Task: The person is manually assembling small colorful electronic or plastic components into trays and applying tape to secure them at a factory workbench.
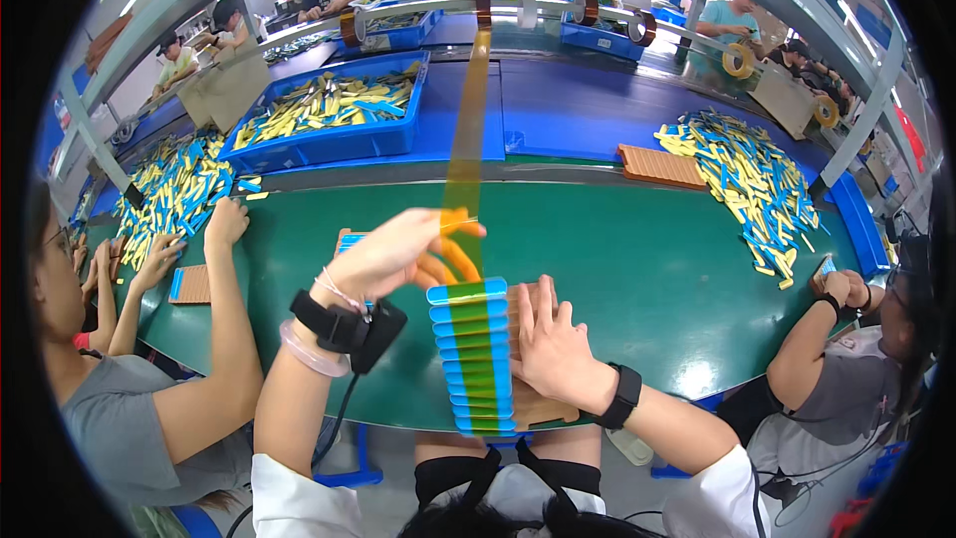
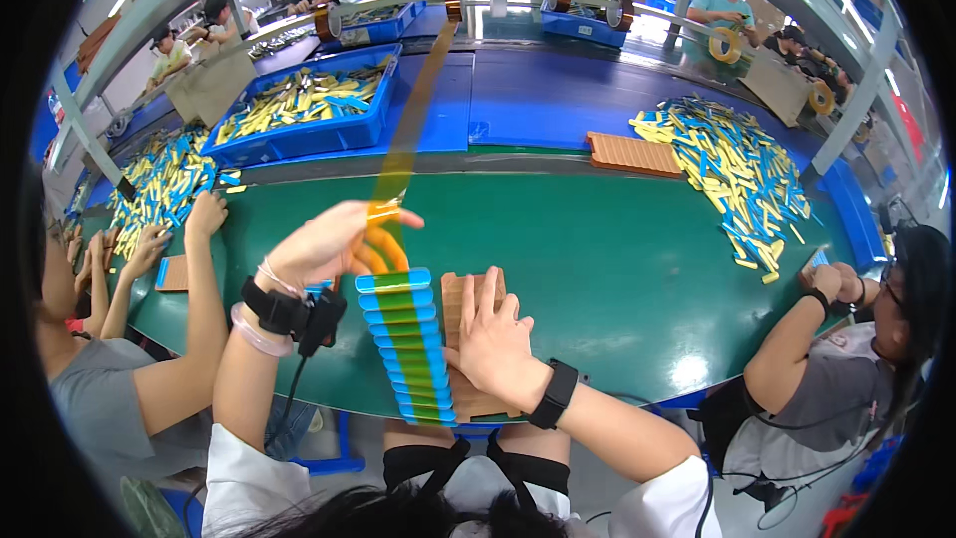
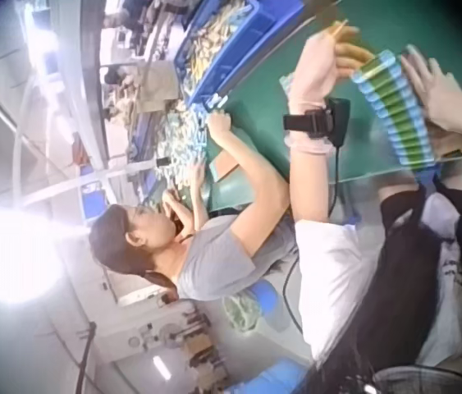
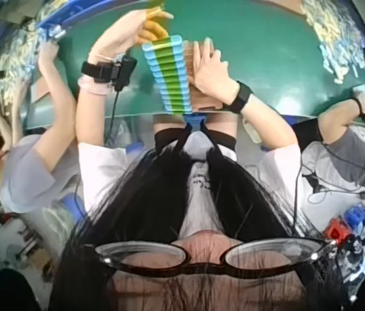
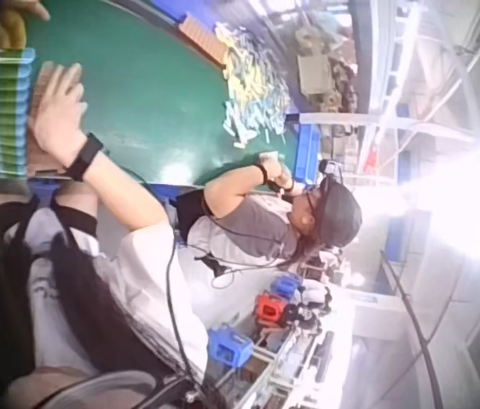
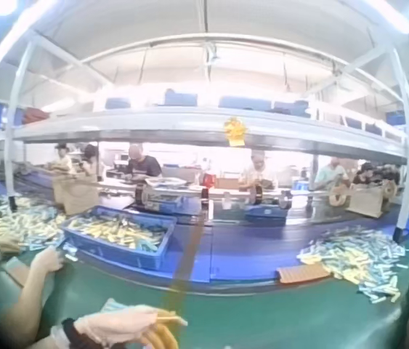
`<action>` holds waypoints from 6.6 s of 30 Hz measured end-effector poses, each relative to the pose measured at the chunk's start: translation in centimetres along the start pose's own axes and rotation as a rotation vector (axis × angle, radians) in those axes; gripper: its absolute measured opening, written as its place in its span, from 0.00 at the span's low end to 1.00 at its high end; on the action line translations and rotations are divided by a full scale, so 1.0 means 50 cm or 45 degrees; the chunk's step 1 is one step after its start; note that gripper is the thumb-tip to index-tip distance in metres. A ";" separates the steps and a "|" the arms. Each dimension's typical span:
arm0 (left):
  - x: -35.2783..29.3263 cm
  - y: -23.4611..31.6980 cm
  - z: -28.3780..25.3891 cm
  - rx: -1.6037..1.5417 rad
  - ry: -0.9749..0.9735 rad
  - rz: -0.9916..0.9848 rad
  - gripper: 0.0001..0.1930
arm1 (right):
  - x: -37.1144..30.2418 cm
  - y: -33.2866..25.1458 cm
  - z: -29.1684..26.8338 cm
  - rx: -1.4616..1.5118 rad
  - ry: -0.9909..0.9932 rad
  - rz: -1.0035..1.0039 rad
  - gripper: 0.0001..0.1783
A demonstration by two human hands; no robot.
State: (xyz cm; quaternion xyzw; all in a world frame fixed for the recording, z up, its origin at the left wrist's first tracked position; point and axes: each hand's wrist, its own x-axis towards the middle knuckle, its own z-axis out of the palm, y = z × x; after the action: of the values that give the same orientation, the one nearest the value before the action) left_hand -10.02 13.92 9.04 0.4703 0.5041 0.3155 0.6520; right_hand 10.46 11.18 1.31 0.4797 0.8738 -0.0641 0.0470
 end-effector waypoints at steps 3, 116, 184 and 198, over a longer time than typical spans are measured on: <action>-0.027 -0.090 0.001 -0.348 0.049 0.077 0.19 | -0.002 0.021 0.008 -0.055 0.046 -0.114 0.48; -0.128 -0.313 0.238 1.932 -0.044 1.120 0.22 | -0.279 0.012 0.125 2.280 0.315 0.924 0.19; -0.168 -0.324 0.213 1.922 0.226 1.025 0.19 | -0.234 0.007 0.030 0.841 0.311 0.156 0.20; -0.179 -0.342 0.208 1.791 0.096 1.179 0.21 | -0.277 -0.008 0.068 0.651 0.524 -0.059 0.21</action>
State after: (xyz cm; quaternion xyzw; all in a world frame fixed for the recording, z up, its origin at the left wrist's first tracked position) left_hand -3.80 -3.18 -3.15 0.9153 0.3607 0.1790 -0.0053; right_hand 17.61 -1.07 -0.06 0.4589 0.8312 -0.1842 -0.2542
